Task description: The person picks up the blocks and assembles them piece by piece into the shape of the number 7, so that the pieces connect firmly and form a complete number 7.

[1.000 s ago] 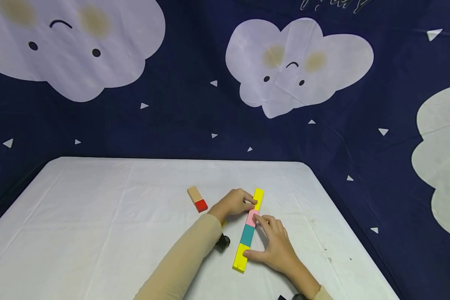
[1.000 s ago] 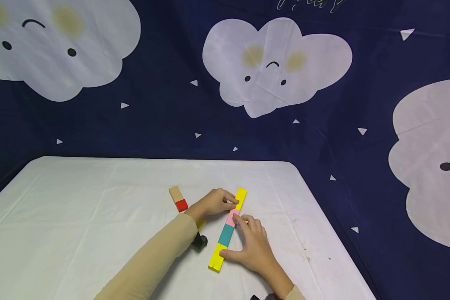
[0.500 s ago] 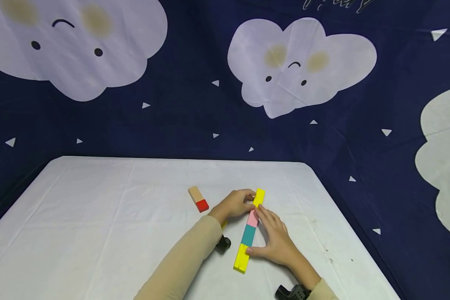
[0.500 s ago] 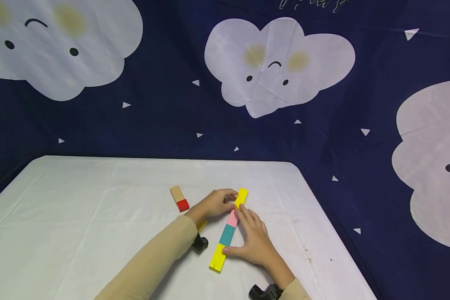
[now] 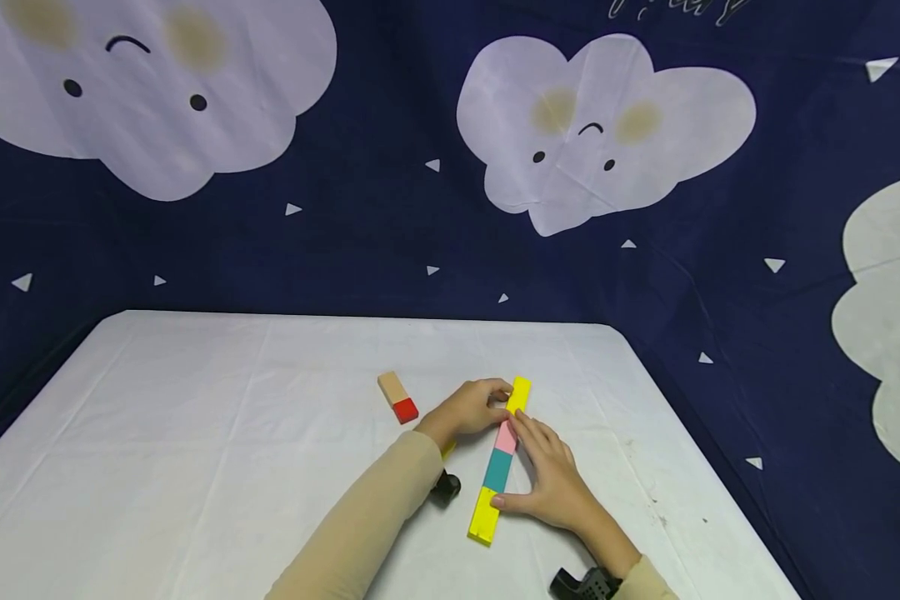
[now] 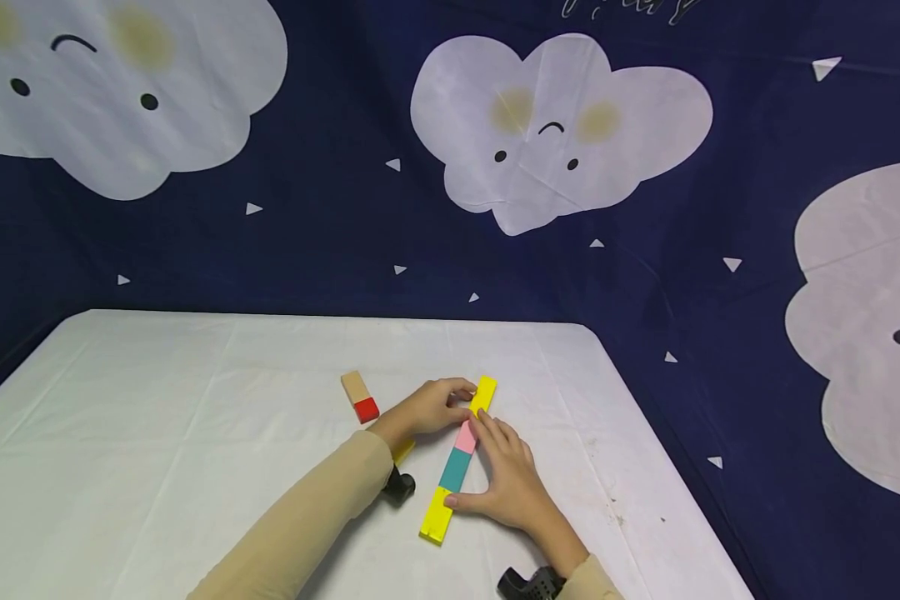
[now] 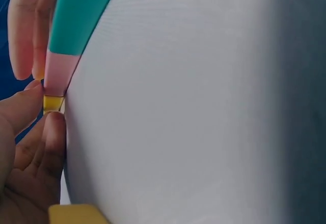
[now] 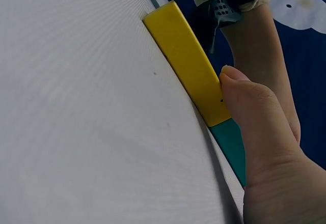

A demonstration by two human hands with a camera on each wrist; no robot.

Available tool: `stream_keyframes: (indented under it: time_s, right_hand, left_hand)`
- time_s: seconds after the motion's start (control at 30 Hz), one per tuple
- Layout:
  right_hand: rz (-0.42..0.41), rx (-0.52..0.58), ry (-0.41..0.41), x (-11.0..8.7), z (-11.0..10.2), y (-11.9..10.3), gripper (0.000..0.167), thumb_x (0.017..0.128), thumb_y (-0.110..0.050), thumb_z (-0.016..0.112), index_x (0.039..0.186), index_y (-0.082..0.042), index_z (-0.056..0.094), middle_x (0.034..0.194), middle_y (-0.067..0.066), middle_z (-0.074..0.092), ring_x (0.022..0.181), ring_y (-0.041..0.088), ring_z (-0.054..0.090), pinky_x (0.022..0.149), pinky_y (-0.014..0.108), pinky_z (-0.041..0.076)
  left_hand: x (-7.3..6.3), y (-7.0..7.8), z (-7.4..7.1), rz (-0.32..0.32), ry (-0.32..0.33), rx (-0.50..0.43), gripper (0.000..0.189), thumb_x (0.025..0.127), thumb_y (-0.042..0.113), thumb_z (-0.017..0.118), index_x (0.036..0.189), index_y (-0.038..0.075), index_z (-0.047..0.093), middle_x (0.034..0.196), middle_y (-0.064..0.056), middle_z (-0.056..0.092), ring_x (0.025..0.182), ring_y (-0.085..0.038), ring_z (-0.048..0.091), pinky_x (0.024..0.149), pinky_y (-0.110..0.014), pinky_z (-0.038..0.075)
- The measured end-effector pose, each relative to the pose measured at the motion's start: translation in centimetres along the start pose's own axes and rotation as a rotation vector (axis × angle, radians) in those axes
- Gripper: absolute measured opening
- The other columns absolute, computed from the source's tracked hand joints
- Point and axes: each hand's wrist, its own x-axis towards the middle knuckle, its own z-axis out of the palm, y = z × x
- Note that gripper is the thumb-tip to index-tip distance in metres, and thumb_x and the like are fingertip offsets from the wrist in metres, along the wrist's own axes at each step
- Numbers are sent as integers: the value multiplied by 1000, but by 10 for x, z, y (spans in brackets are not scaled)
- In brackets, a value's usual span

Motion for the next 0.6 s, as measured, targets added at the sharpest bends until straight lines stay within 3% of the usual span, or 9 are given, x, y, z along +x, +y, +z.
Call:
stream_keyframes:
  time_s: [0.17, 0.3, 0.43, 0.6]
  right_hand:
    - [-1, 3, 5, 0, 0, -1, 121, 63, -76, 76, 159, -23, 24, 164, 2, 27, 146, 29, 26, 110, 60, 24]
    - [-2, -1, 7, 0, -1, -2, 122, 63, -76, 76, 159, -21, 24, 164, 3, 27, 146, 29, 27, 110, 61, 25]
    - [-3, 5, 9, 0, -1, -2, 122, 64, -76, 75, 159, -20, 23, 165, 1, 26, 146, 29, 27, 109, 61, 25]
    - [5, 5, 23, 0, -2, 0, 123, 63, -76, 76, 159, -21, 21, 165, -1, 24, 146, 28, 27, 109, 62, 25]
  left_hand:
    - [-8, 4, -5, -16, -15, 1, 49, 94, 27, 69, 141, 20, 54, 134, -4, 64, 126, -22, 58, 109, -43, 44]
    - [-19, 6, -12, 19, -18, 12, 51, 95, 26, 67, 143, 19, 52, 139, -6, 61, 125, -23, 59, 107, -43, 45]
    - [-30, 2, -18, 60, -24, 1, 54, 96, 28, 66, 146, 17, 49, 141, -7, 59, 124, -24, 59, 106, -41, 46]
    - [-46, -5, -24, 63, -56, -12, 57, 95, 31, 68, 146, 19, 48, 144, -5, 56, 128, -23, 56, 108, -41, 45]
